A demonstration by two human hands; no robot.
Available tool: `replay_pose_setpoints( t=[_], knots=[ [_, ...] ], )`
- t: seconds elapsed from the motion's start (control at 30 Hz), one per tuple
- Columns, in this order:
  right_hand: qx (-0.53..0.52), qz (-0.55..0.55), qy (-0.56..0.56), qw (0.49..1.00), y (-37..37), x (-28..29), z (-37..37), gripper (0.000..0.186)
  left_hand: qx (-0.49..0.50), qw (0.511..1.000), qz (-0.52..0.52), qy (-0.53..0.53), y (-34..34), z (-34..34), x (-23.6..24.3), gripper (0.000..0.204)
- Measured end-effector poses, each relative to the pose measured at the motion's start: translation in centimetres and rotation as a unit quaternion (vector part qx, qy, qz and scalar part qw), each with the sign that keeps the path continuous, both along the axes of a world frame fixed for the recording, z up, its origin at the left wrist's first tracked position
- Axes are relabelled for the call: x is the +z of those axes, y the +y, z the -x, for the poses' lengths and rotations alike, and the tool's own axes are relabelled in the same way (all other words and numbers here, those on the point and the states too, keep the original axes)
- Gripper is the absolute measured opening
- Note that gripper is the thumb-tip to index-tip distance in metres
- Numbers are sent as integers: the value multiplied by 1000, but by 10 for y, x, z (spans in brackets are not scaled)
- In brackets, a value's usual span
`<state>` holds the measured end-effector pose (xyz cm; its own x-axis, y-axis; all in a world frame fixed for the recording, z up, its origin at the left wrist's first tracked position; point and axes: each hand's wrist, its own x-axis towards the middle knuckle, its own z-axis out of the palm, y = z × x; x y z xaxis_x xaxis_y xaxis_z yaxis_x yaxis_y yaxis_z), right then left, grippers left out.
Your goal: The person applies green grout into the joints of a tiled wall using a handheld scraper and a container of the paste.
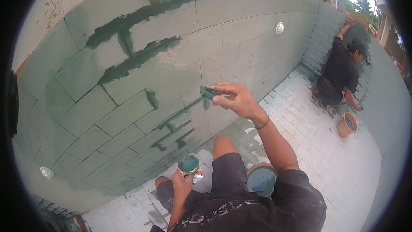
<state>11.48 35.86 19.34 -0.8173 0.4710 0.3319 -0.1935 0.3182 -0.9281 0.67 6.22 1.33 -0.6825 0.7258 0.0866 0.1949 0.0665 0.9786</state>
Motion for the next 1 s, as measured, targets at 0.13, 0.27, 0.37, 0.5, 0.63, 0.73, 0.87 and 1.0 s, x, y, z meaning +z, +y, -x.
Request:
replay_pose_setpoints(
  t=[0.13, 0.27, 0.37, 0.5, 0.63, 0.73, 0.87, 1.0],
  knots=[
    [-16, 44, 21, 999, -85, -101, 4, 42, 8, 999, -31, -15, 14, 3, 3, 29],
    [-103, -184, 4, 977, -131, -99, -9, 39, 31, 996, -61, 62, 13, 6, 28, 32],
    [-112, -383, 92, 913, -133, -95, -4, 42, 48, 994, -32, 94, 9, 10, 30, 33],
    [-56, -475, 109, 872, -119, -99, -5, 44, 63, 991, 0, 117, 6, 12, 26, 36],
    [17, -527, 115, 842, -100, -93, -8, 44, 64, 989, 25, 133, 9, 14, 29, 37],
    [73, -559, 100, 820, -88, -78, -8, 42, 62, 989, 38, 129, 12, 11, 29, 35],
    [96, -540, 85, 832, -80, -59, -10, 38, 89, 993, 2, 77, 10, 11, 17, 33],
    [-41, -139, 10, 989, -108, -95, -22, 40, 105, 990, -22, 86, 9, 12, 20, 27]
  ],
)
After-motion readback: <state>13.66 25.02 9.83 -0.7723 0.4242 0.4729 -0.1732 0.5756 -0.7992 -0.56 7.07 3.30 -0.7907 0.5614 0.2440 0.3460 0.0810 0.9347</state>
